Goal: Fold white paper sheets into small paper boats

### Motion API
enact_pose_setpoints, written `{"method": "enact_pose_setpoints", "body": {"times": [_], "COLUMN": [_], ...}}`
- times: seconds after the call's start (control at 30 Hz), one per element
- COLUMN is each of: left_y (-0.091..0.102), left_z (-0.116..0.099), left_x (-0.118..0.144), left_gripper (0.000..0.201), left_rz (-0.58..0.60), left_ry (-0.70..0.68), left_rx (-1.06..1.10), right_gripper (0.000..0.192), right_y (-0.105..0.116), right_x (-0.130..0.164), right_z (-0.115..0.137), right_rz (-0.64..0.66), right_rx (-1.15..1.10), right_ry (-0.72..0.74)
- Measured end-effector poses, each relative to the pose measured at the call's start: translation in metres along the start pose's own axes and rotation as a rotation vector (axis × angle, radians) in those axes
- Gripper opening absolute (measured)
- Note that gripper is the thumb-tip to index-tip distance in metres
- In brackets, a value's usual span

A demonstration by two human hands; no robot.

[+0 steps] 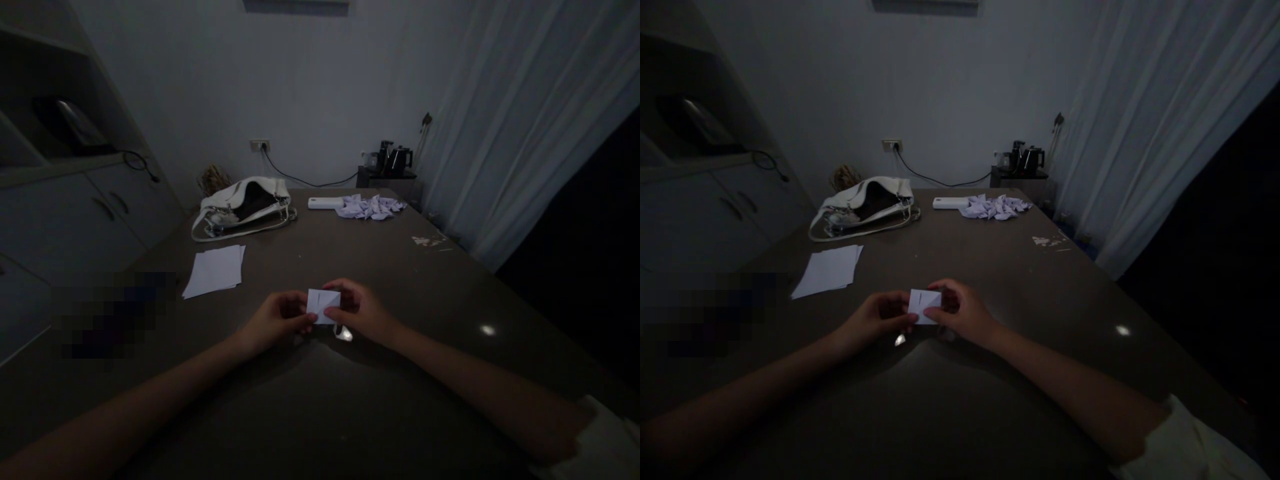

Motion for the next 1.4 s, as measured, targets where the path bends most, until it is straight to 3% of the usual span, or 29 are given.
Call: {"method": "enact_pose_setpoints", "body": {"times": [0.2,0.4,0.6,0.77,0.87,1.13,1.3,1.4], "left_y": [-0.003,-0.008,-0.009,-0.005,-0.004,-0.007,-0.007,-0.009], "left_z": [-0.004,-0.001,0.000,-0.002,-0.003,-0.003,-0.003,-0.003], "left_x": [0.004,0.005,0.005,0.003,0.003,0.004,0.006,0.008], "left_gripper": [0.030,0.030,0.031,0.029,0.027,0.034,0.032,0.030], "left_rz": [0.021,0.117,0.101,0.039,0.030,0.123,0.183,0.246], "left_ry": [-0.014,-0.008,0.027,-0.019,-0.051,0.074,0.038,0.003], "left_rx": [-0.030,-0.101,-0.120,-0.062,-0.063,-0.311,-0.374,-0.478], "right_gripper": [0.032,0.039,0.041,0.053,0.058,0.051,0.042,0.043], "right_y": [-0.001,-0.003,-0.003,-0.004,-0.004,-0.002,-0.004,-0.007], "right_x": [0.002,0.002,0.002,0.001,0.001,0.002,0.003,0.003], "right_z": [-0.002,0.004,0.005,-0.002,-0.003,0.002,0.011,0.010], "right_rz": [0.110,0.191,0.206,0.185,0.146,0.196,0.193,0.243], "right_rx": [0.132,0.322,0.351,0.154,0.173,0.254,0.358,0.385], "right_ry": [-0.116,-0.045,-0.017,-0.046,-0.048,-0.008,0.064,0.021]}}
Point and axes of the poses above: each hand's wrist, its own x-axis away from the middle knuckle, its own y-axis out of the back of the hand, z = x × y, the point moved 2 cm from there along -x, towards the middle knuckle, and after that the axes turned 11 degrees about z, right-handed, at the moved point
